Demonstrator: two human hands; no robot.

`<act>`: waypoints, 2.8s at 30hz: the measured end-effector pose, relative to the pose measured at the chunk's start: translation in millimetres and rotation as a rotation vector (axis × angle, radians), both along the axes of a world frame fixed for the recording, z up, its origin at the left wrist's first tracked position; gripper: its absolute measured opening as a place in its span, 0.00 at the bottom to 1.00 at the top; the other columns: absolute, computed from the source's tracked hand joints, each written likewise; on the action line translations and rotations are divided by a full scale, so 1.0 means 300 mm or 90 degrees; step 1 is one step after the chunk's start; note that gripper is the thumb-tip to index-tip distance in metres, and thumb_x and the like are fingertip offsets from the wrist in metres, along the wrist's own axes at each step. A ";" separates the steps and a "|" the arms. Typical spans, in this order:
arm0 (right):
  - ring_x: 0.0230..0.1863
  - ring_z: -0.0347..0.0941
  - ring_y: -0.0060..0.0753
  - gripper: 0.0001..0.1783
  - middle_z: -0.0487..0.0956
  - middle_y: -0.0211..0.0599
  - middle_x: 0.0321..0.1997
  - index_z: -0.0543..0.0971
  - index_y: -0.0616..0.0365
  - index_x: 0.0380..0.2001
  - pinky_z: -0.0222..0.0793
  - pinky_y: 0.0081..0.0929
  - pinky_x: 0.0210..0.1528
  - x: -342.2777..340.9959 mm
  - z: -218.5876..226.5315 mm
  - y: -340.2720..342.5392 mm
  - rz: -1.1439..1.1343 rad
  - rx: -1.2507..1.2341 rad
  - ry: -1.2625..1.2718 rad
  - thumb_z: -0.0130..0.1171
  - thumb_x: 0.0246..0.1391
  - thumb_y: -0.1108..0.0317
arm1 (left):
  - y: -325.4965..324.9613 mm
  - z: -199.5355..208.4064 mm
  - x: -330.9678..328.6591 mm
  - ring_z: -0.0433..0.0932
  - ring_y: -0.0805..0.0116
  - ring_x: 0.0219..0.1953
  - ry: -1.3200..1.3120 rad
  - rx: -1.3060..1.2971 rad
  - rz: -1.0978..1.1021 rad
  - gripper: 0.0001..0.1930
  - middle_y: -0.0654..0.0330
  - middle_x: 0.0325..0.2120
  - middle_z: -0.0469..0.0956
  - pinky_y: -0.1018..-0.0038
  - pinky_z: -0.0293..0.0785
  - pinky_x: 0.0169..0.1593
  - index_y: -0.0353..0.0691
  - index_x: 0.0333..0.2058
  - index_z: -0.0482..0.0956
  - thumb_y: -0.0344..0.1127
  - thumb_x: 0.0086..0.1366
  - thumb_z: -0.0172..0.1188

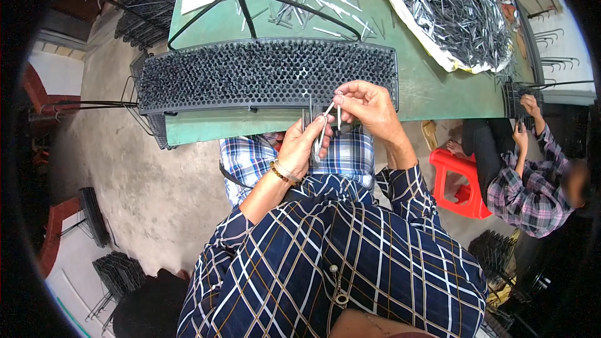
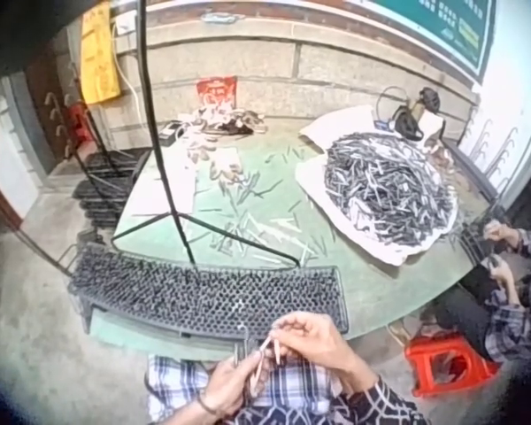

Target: The person is manually inserting small metal needles into a perforated grid plate on a workbench.

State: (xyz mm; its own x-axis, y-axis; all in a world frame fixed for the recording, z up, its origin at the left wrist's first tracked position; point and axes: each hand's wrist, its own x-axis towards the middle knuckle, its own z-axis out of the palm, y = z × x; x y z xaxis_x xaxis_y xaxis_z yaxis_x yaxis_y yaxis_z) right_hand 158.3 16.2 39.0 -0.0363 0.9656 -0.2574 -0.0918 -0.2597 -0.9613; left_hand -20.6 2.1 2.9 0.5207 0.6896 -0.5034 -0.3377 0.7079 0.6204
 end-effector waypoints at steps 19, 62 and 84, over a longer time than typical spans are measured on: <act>0.24 0.72 0.16 0.14 0.78 0.33 0.28 0.77 0.67 0.41 0.69 0.14 0.27 0.004 -0.009 -0.010 -0.011 -0.003 0.002 0.58 0.55 0.69 | -0.002 -0.004 0.018 0.70 0.81 0.23 -0.024 0.004 0.088 0.12 0.67 0.26 0.73 0.85 0.66 0.21 0.38 0.41 0.74 0.40 0.67 0.50; 0.32 0.73 0.36 0.08 0.75 0.40 0.35 0.80 0.62 0.33 0.70 0.28 0.34 -0.006 -0.068 0.103 -0.070 0.500 -0.612 0.62 0.47 0.75 | 0.004 -0.008 -0.003 0.70 0.81 0.23 -0.006 -0.043 0.034 0.13 0.66 0.25 0.74 0.84 0.66 0.22 0.37 0.43 0.74 0.40 0.67 0.49; 0.33 0.75 0.28 0.07 0.79 0.40 0.33 0.79 0.64 0.34 0.69 0.21 0.34 0.033 -0.034 0.106 -0.173 0.502 -0.460 0.59 0.49 0.77 | 0.034 -0.032 0.061 0.73 0.79 0.28 -0.022 -0.073 -0.060 0.15 0.62 0.29 0.76 0.82 0.72 0.28 0.34 0.46 0.74 0.39 0.67 0.50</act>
